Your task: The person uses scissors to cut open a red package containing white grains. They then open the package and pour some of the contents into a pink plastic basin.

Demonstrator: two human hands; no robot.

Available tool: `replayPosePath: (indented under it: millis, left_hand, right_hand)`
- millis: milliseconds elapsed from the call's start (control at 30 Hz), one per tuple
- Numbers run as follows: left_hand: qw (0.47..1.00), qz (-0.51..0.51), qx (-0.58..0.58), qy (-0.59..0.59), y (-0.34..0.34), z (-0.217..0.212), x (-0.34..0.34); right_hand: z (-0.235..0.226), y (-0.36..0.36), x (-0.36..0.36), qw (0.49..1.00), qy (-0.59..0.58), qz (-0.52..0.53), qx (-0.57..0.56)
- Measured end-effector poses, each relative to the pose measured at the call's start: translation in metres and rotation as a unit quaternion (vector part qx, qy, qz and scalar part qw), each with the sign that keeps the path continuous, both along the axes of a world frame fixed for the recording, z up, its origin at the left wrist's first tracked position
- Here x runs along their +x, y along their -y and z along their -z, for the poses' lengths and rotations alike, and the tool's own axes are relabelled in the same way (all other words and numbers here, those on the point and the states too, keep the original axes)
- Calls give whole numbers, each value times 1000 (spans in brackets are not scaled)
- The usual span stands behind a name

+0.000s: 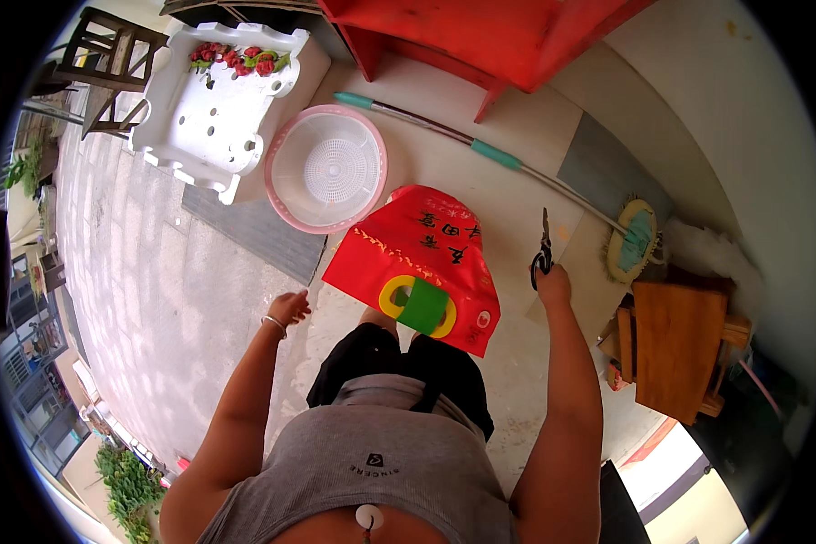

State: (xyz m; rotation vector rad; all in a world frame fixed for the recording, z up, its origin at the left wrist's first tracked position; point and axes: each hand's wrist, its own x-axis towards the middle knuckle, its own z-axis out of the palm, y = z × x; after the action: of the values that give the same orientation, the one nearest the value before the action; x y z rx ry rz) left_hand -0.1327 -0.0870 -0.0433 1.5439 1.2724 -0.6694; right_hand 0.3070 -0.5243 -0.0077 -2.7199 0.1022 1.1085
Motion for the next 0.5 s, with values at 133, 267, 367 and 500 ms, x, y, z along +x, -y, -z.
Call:
replayPosePath:
  millis: [133,267,367,500]
  left_hand:
    - [865,287,113,-396,37,-41,-30]
    - [913,261,-16,-313,21,-19,-36]
    - [977,-27,-90,-190,-4,58,-31]
    - [892,-411,-152,109,2,22,103]
  right_hand:
    - [65,14,-11,997,58,19,55]
    - [102,22,-21,995,70,33,61]
    - [102,17,-21,996,51,28,69]
    - [84,29,-14,994,52,-31,90]
